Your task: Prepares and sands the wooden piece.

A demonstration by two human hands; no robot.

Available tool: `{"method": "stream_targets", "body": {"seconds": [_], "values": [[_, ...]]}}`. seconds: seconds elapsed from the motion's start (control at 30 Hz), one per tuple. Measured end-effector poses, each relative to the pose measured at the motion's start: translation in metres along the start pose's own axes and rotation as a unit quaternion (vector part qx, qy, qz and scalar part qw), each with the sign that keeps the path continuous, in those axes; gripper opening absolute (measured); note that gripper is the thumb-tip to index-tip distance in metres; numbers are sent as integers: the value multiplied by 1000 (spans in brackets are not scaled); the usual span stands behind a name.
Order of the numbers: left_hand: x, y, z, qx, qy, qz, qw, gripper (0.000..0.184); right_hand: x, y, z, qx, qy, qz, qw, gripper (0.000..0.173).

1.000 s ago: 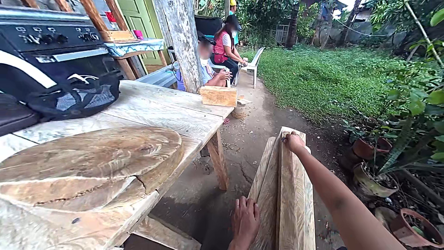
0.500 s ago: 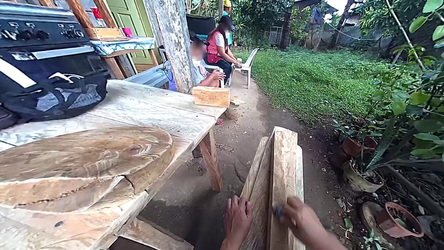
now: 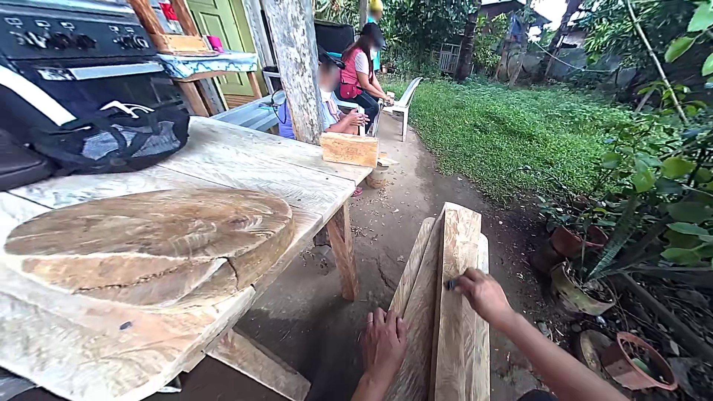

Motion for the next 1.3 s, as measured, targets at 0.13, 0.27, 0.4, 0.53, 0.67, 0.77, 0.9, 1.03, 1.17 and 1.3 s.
{"method": "stream_targets", "body": {"seconds": [0.13, 0.27, 0.4, 0.53, 0.67, 0.77, 0.9, 1.03, 1.17, 1.3], "values": [[-1, -2, 1, 10, -21, 1, 1000, 38, 2, 30, 66, -91, -60, -18, 994, 36], [-1, -2, 3, 23, -47, 4, 999, 39, 2, 60, 118, -164, -56, -35, 984, 36], [-1, -1, 5, 22, -46, -5, 999, 39, 1, 77, 158, -211, -55, -49, 975, 36], [-1, 0, 6, 25, -55, -1, 998, 39, 0, 90, 181, -239, -52, -38, 969, 37], [-2, 1, 6, 20, -38, 2, 999, 38, -3, 94, 186, -255, -43, -22, 966, 38], [-2, 2, 6, 24, -46, 4, 999, 39, -5, 87, 175, -234, -49, -35, 970, 37], [-4, 1, 7, 28, -60, 3, 998, 40, -4, 71, 144, -191, -49, -25, 980, 35], [-4, 2, 6, 26, -64, 2, 998, 40, -3, 48, 94, -148, -62, 6, 987, 32], [-3, 2, 6, 24, -59, -6, 998, 39, 0, 9, 26, -79, -53, 37, 995, 30], [-3, 1, 5, 19, -47, -14, 999, 39, 4, -34, -56, 20, 48, 45, 998, 19]]}}
Point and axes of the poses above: each hand's wrist, its own z-axis towards the middle knuckle, its own x-axis out of the back of the hand, y = z × x, the point moved 7 cm from there along z, towards the middle knuckle, and after that the axes turned 3 degrees about -x, right-handed, at the moved point
